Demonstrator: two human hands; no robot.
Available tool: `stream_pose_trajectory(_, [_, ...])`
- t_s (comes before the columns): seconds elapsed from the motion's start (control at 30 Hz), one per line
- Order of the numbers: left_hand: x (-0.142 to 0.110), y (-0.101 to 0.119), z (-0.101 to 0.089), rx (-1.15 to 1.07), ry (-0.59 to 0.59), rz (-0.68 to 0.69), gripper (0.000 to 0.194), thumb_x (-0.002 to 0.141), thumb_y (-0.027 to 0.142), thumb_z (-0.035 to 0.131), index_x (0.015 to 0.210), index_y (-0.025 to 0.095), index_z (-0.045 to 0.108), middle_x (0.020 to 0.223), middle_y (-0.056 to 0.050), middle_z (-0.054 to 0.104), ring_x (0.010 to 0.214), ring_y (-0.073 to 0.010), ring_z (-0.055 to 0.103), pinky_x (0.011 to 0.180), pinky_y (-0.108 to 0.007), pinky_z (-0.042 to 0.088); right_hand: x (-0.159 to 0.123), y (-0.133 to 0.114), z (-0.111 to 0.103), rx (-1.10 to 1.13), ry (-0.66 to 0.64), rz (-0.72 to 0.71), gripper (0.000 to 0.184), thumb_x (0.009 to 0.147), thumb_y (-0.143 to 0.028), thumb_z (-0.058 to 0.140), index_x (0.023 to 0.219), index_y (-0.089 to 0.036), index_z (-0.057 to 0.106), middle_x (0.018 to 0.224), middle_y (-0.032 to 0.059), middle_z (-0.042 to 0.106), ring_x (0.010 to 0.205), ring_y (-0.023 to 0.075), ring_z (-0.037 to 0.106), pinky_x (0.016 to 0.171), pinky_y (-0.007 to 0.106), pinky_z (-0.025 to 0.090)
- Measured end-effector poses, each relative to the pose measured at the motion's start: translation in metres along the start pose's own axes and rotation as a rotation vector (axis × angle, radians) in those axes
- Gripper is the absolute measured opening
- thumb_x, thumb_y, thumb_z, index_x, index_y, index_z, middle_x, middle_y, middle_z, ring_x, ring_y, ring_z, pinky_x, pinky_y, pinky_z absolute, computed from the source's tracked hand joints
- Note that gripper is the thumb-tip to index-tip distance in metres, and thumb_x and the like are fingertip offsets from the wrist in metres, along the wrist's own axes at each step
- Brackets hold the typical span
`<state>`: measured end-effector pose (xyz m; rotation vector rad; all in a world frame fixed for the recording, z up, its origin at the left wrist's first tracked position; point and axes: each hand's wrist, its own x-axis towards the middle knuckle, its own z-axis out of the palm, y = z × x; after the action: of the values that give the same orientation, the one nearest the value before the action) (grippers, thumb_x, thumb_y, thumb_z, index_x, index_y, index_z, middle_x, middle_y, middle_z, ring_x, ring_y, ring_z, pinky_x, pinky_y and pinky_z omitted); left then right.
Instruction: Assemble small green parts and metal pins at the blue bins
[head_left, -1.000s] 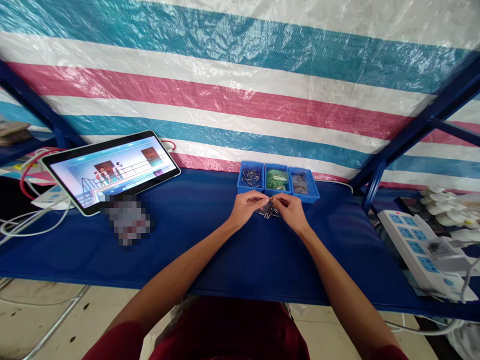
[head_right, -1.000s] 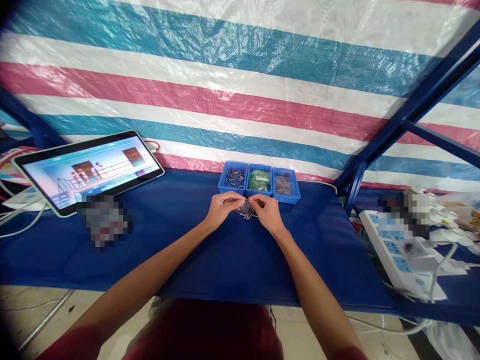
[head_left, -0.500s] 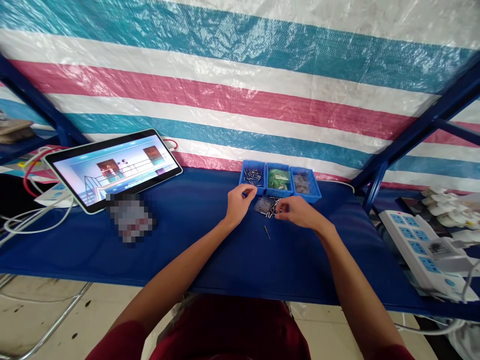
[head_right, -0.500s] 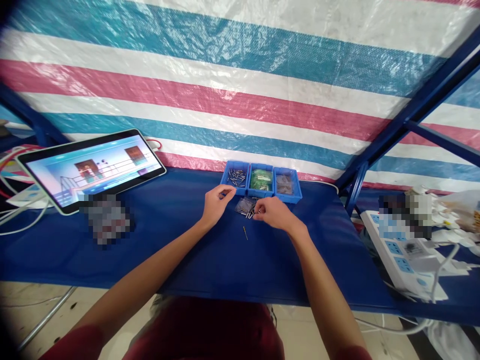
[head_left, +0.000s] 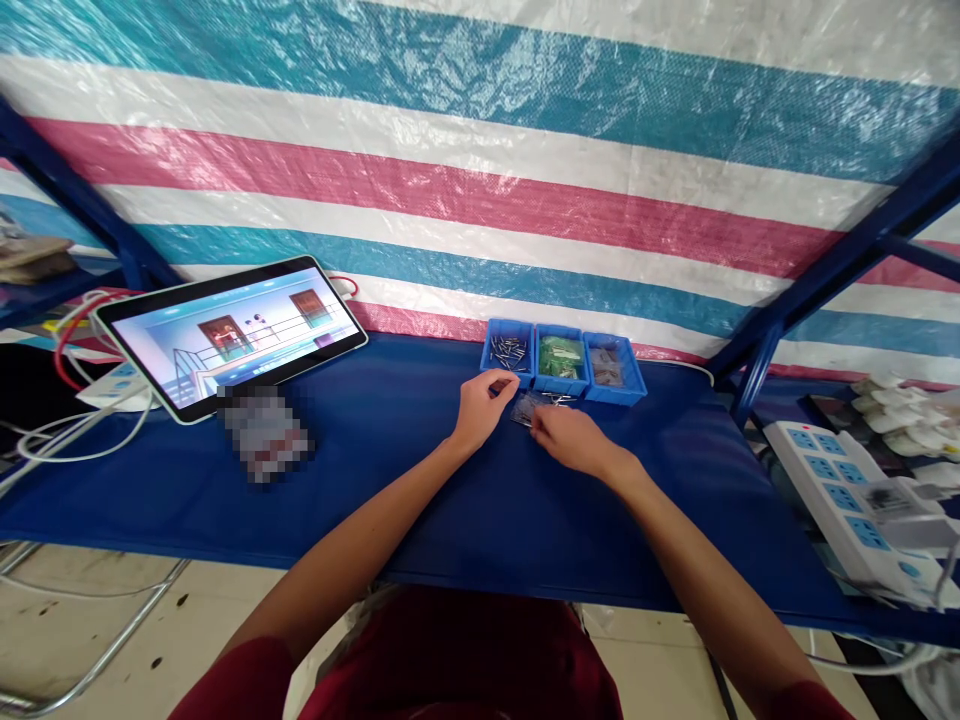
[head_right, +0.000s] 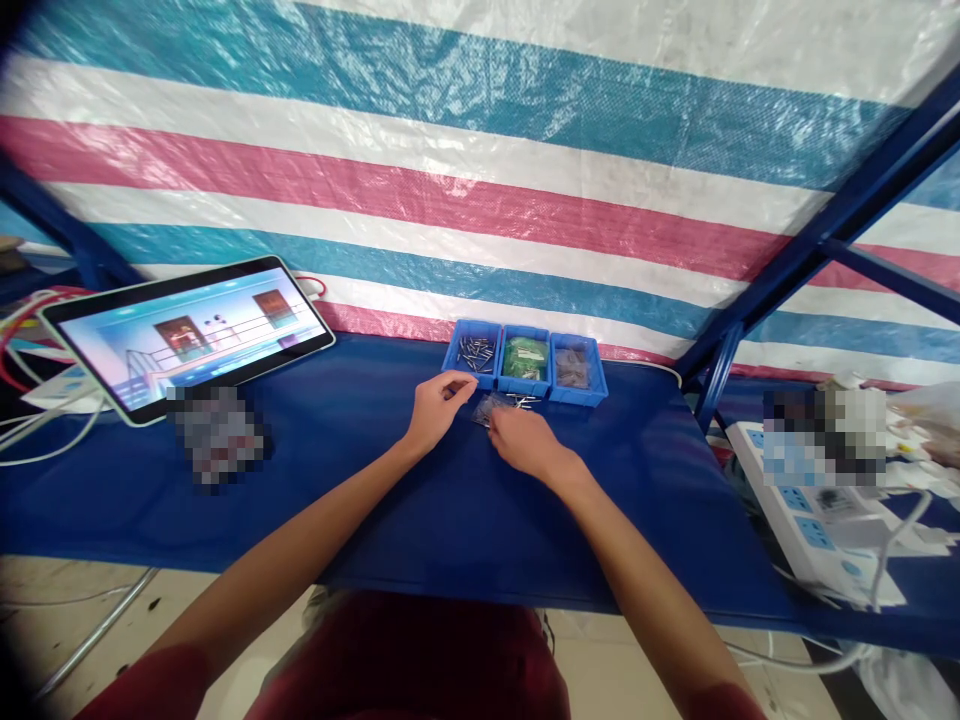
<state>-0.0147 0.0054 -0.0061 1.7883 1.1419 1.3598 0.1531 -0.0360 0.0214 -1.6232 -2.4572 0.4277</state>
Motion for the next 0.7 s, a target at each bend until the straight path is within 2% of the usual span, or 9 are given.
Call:
stream_pose_trajectory(0.03, [0.0, 0.0, 0.001, -0.013, -0.006, -0.005, 0.014, 0.086, 0.024, 0.059, 0.082, 0.016, 0.07, 0.085, -0.004, 0.073, 0.073, -0.0151, 0.065, 0.072, -0.026, 0.052, 0.004, 0.005, -0.006, 0.022, 0.032, 0.017, 0.013, 0.087, -0.016, 0.049, 0.084, -0.019, 0.061, 0.079, 0.0081, 0.069, 0.071, 0.0208, 0.063, 0.059, 0.029, 0.038])
stream_pose_trajectory(0.1, [-0.002, -0.001, 0.003, -0.045, -0.033, -0.017, 0.016, 0.086, 0.026, 0.058, 0.086, 0.016, 0.071, 0.088, -0.004, 0.073, 0.073, -0.0152, 0.066, 0.071, -0.026, 0.053, 0.01, 0.014, -0.014, 0.232, 0.163, 0.093, 0.011, 0.088, -0.02, 0.049, 0.086, -0.019, 0.06, 0.068, 0.0036, 0.066, 0.06, 0.0177, 0.061, 0.058, 0.028, 0.041])
stream_pose_trajectory(0.17, [-0.003, -0.002, 0.006, -0.08, -0.076, -0.031, 0.018, 0.086, 0.028, 0.059, 0.093, 0.017, 0.072, 0.091, -0.005, 0.073, 0.075, -0.0157, 0.066, 0.07, -0.026, 0.053, 0.012, 0.021, -0.014, 0.479, 0.279, 0.137, 0.012, 0.087, -0.028, 0.052, 0.083, -0.02, 0.06, 0.06, 0.0003, 0.063, 0.049, 0.0155, 0.057, 0.053, 0.028, 0.042])
stream_pose_trajectory(0.23, [-0.005, -0.004, 0.009, -0.124, -0.127, -0.053, 0.022, 0.085, 0.03, 0.061, 0.099, 0.017, 0.072, 0.094, -0.006, 0.073, 0.079, -0.0168, 0.067, 0.069, -0.026, 0.054, 0.012, 0.025, -0.007, 0.73, 0.368, 0.138, 0.02, 0.083, -0.039, 0.058, 0.08, -0.02, 0.061, 0.06, 0.0008, 0.063, 0.047, 0.0156, 0.058, 0.049, 0.028, 0.044])
stream_pose_trajectory(0.37, [-0.008, -0.007, 0.016, -0.255, -0.179, -0.113, 0.029, 0.08, 0.035, 0.067, 0.1, 0.016, 0.072, 0.09, -0.007, 0.074, 0.079, -0.018, 0.068, 0.065, -0.026, 0.054, 0.008, 0.028, 0.006, 1.09, 0.393, 0.122, 0.038, 0.068, -0.054, 0.072, 0.082, -0.018, 0.065, 0.068, 0.0042, 0.069, 0.057, 0.0177, 0.065, 0.056, 0.031, 0.052])
stream_pose_trajectory(0.53, [-0.008, -0.006, 0.02, -0.365, -0.156, -0.156, 0.028, 0.073, 0.038, 0.073, 0.087, 0.013, 0.074, 0.084, -0.008, 0.074, 0.069, -0.0162, 0.067, 0.063, -0.027, 0.055, 0.006, 0.027, 0.007, 1.19, 0.373, 0.196, 0.043, 0.062, -0.056, 0.077, 0.074, -0.017, 0.061, 0.067, 0.0056, 0.07, 0.052, 0.0155, 0.063, 0.048, 0.026, 0.048])
stream_pose_trajectory(0.7, [-0.01, -0.003, 0.022, -0.414, -0.122, -0.141, 0.031, 0.07, 0.038, 0.077, 0.088, 0.013, 0.073, 0.084, -0.008, 0.073, 0.077, -0.0181, 0.068, 0.072, -0.031, 0.057, 0.005, 0.02, 0.009, 1.185, 0.474, 0.201, 0.04, 0.067, -0.055, 0.073, 0.066, -0.018, 0.059, 0.058, 0.001, 0.063, 0.043, 0.0097, 0.05, 0.042, 0.023, 0.037])
